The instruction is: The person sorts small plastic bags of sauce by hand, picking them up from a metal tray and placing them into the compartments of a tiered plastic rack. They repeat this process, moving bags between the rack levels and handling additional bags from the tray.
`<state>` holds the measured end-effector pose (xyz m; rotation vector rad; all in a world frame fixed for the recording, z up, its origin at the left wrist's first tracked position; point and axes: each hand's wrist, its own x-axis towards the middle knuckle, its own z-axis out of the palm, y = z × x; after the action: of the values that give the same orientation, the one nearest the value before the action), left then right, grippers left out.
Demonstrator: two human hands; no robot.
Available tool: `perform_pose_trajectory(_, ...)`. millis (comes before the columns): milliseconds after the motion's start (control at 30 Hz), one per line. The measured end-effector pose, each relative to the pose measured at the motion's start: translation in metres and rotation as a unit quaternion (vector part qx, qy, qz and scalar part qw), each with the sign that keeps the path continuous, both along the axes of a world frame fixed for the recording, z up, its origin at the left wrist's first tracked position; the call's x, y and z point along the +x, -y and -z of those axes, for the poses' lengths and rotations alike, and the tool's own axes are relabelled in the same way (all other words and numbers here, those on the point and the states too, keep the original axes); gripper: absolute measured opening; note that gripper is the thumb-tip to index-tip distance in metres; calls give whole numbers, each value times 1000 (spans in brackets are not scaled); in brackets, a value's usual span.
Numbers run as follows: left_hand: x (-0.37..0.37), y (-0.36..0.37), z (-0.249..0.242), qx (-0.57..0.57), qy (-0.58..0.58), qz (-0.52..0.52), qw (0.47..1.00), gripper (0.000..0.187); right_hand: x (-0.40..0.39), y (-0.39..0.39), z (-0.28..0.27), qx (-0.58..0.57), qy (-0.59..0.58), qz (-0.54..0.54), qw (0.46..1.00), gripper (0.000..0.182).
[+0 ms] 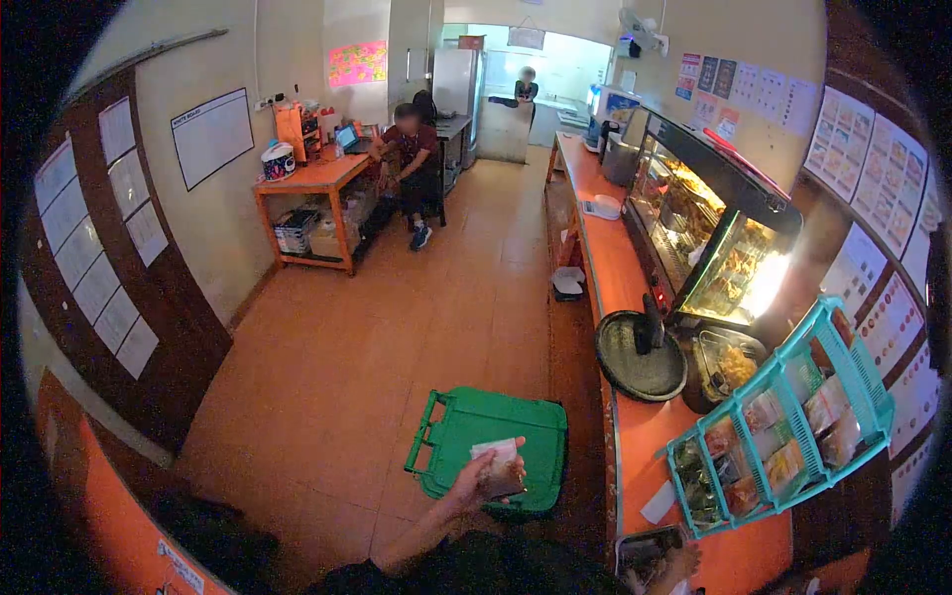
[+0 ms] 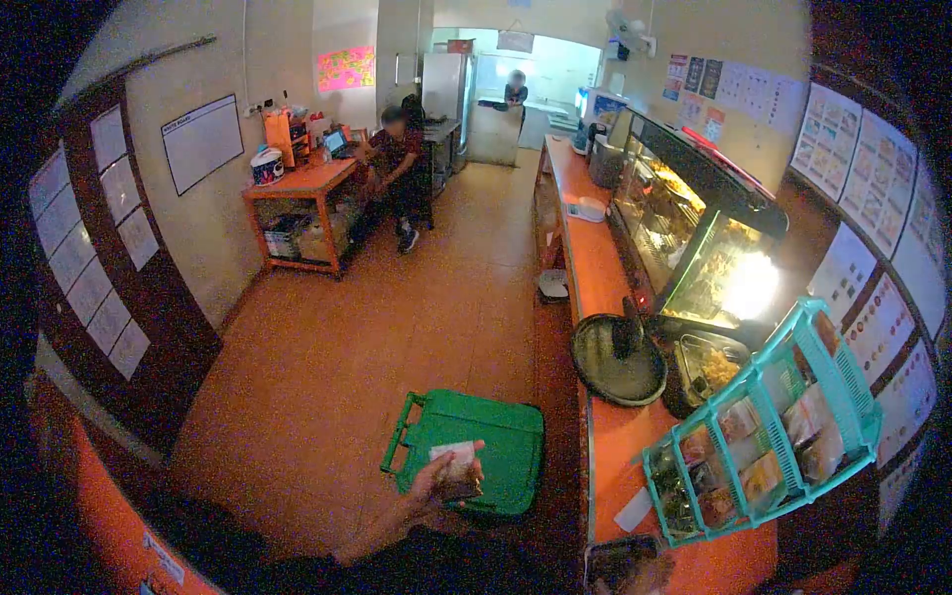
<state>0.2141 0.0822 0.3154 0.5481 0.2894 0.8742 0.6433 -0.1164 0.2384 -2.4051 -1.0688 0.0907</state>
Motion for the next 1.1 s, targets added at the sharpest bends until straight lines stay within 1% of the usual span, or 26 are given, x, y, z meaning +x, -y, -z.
perform_pose_trajectory(67, 1, 0, 1, -2, 14, -5, 1000, 58, 12, 1, 1, 25, -20, -12, 999, 24)
perform_pose_trajectory(200, 10, 3, -12, -35, 1, -12, 999, 59, 11, -15, -29, 74, -64, -27, 995, 23)
perform_pose_trajectory(267, 14, 0, -8, -5, 9, 6, 1000, 58, 11, -22, -41, 102, -84, -31, 991, 23)
perform_pose_trajectory(333, 21, -6, 11, 6, 20, 13, 1000, 58, 3, -26, -51, 129, -103, -36, 986, 22)
perform_pose_trajectory(400, 26, -5, 10, 16, 32, 18, 999, 58, -1, -27, -60, 155, -121, -42, 980, 22)
perform_pose_trajectory(467, 27, -2, 6, 16, 0, 22, 1000, 57, -7, -29, -66, 180, -139, -51, 972, 22)
perform_pose_trajectory(567, 31, 3, 0, 8, -6, 1, 1000, 56, -3, -19, -61, 219, -168, -67, 959, 21)
perform_pose_trajectory(700, 26, -1, 10, 1, -34, -7, 999, 55, 5, -17, -61, 270, -207, -88, 936, 20)
perform_pose_trajectory(733, 24, -2, 12, 16, -61, -24, 998, 58, 4, -21, -61, 269, -209, -86, 936, 20)
perform_pose_trajectory(767, 22, -2, 15, 30, -87, -40, 995, 61, -1, -33, -65, 259, -263, -115, 922, 17)
perform_pose_trajectory(800, 19, -5, 23, 27, -90, -37, 995, 61, -5, -44, -64, 248, -315, -143, 905, 14)
perform_pose_trajectory(867, 13, -14, 38, 55, -178, -5, 983, 60, -14, -77, -33, 314, -348, -294, 833, 11)
perform_pose_trajectory(933, 16, -9, 25, 70, -187, -16, 980, 59, -99, -98, -115, 244, -413, -303, 823, 13)
perform_pose_trajectory(1000, 23, -6, 20, 87, -195, -29, 976, 58, -147, -118, -134, 179, -506, -392, 747, 13)
perform_pose_trajectory(1067, 32, -2, 23, 169, -250, -73, 950, 57, -192, -133, -143, 129, -522, -425, 728, 14)
perform_pose_trajectory(1100, 31, 3, 10, 169, -252, -74, 950, 57, -208, -139, -145, 130, -524, -427, 726, 14)
